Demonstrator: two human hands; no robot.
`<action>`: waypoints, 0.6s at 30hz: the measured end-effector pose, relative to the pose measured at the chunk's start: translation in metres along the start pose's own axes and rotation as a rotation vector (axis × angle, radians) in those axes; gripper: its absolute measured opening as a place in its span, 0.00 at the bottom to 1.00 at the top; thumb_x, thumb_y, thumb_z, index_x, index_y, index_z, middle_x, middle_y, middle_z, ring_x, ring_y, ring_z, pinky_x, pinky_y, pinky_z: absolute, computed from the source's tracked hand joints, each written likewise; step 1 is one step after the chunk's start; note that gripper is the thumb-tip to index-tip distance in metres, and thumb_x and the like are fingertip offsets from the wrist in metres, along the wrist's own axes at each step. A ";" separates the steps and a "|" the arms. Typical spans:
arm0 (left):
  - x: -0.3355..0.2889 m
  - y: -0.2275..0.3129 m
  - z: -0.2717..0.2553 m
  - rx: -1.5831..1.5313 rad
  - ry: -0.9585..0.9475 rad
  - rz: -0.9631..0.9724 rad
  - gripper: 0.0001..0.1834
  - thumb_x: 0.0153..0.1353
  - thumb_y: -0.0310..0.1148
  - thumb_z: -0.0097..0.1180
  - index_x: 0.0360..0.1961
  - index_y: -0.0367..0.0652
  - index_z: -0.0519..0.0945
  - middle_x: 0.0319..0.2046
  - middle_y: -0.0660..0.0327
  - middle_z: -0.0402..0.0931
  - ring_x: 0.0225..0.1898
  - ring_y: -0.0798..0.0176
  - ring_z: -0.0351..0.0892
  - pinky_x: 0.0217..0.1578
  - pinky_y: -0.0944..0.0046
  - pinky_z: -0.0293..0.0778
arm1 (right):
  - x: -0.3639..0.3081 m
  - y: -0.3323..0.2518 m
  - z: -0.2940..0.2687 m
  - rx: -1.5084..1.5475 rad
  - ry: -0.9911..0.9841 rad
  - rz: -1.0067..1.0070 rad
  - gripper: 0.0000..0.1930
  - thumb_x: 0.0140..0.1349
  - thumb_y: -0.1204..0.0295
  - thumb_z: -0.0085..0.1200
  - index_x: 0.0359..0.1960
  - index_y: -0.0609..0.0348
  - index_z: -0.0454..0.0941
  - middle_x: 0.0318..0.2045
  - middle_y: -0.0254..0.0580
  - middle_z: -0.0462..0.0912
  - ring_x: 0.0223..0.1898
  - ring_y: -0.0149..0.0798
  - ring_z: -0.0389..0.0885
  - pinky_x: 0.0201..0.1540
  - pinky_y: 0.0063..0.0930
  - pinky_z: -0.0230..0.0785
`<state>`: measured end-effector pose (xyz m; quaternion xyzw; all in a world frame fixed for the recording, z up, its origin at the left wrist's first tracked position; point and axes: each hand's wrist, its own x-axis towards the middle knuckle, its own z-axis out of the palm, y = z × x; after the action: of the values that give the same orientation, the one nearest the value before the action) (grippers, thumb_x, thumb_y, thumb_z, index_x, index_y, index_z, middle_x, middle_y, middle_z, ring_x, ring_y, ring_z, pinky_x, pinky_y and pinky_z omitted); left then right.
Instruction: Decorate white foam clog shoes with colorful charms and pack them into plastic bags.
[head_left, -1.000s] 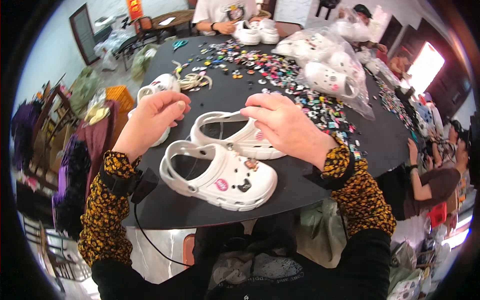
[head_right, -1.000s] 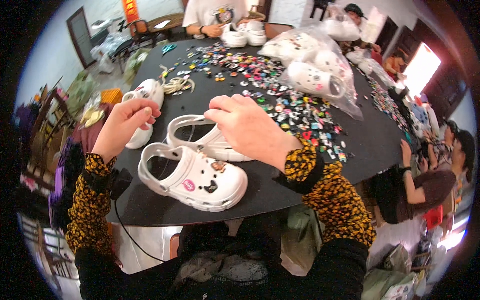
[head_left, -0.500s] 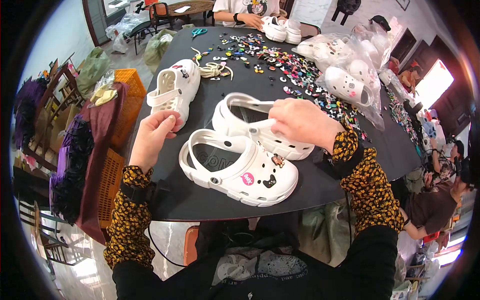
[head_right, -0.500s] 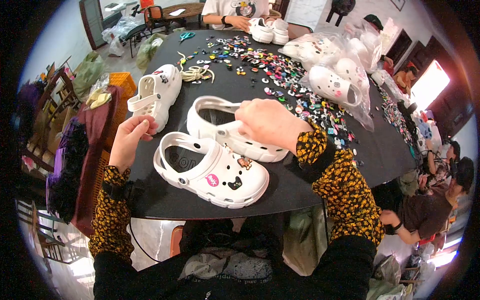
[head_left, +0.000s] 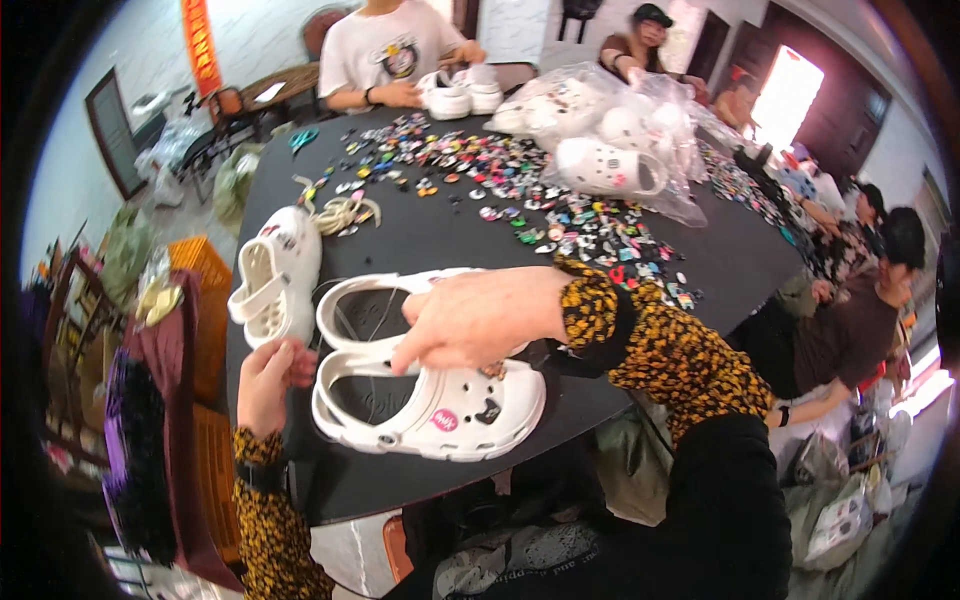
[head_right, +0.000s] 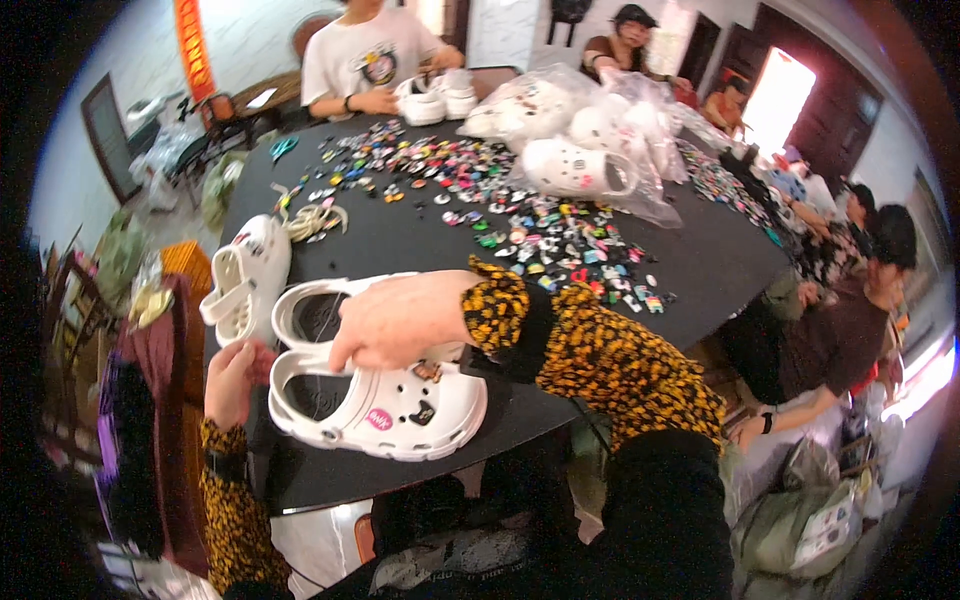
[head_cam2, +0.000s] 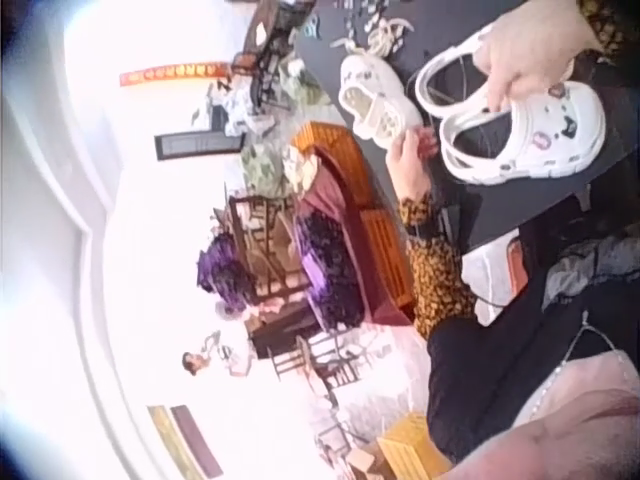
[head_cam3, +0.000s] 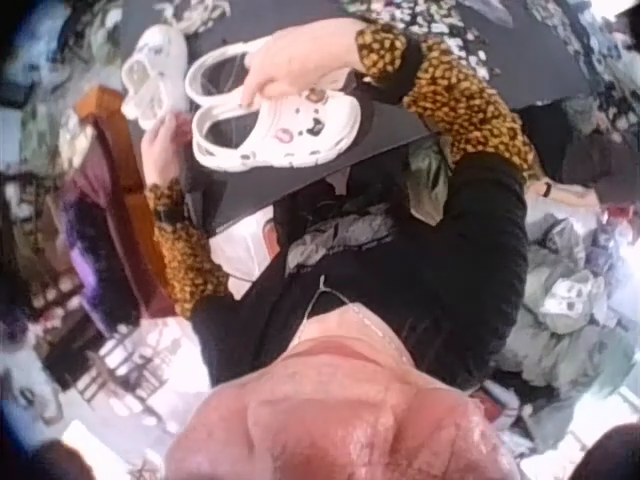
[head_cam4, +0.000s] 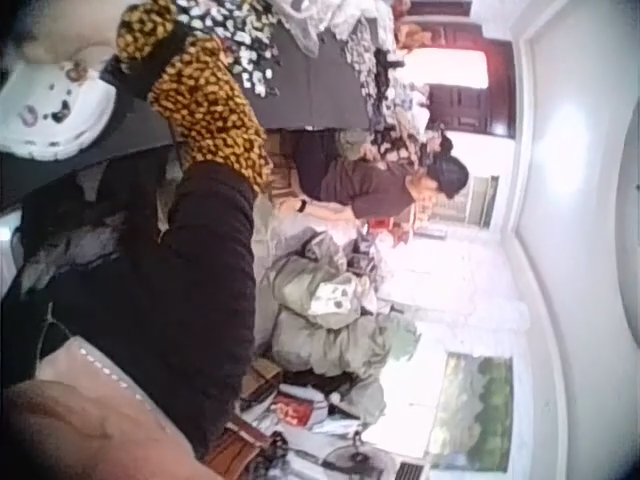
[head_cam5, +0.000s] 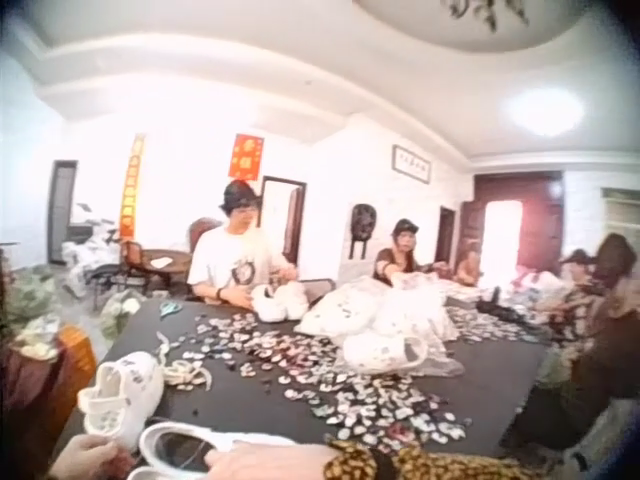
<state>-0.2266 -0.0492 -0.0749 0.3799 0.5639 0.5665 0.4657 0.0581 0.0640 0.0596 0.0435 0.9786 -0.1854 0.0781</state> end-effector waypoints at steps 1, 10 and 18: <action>0.000 -0.002 -0.001 0.007 -0.023 0.005 0.14 0.67 0.34 0.45 0.42 0.33 0.74 0.33 0.54 0.80 0.30 0.66 0.77 0.32 0.67 0.73 | -0.003 0.002 0.000 0.055 -0.022 -0.034 0.14 0.59 0.65 0.49 0.46 0.47 0.80 0.34 0.47 0.73 0.38 0.50 0.75 0.42 0.41 0.66; 0.004 -0.008 -0.004 -0.047 -0.036 -0.023 0.12 0.67 0.33 0.46 0.40 0.34 0.75 0.29 0.56 0.80 0.26 0.65 0.78 0.27 0.68 0.74 | -0.038 -0.002 -0.001 -0.139 0.084 0.014 0.16 0.50 0.60 0.57 0.34 0.61 0.79 0.35 0.52 0.76 0.39 0.52 0.77 0.43 0.41 0.70; 0.008 -0.013 -0.005 0.049 -0.062 -0.067 0.12 0.67 0.34 0.45 0.40 0.35 0.75 0.28 0.54 0.79 0.23 0.65 0.76 0.26 0.67 0.73 | -0.161 -0.001 -0.039 -0.072 0.057 0.407 0.14 0.53 0.61 0.58 0.33 0.60 0.78 0.33 0.49 0.76 0.37 0.50 0.77 0.39 0.38 0.69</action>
<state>-0.2325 -0.0435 -0.0887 0.3895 0.5754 0.5244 0.4922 0.2109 0.0687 0.1226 0.2425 0.9575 -0.1296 0.0875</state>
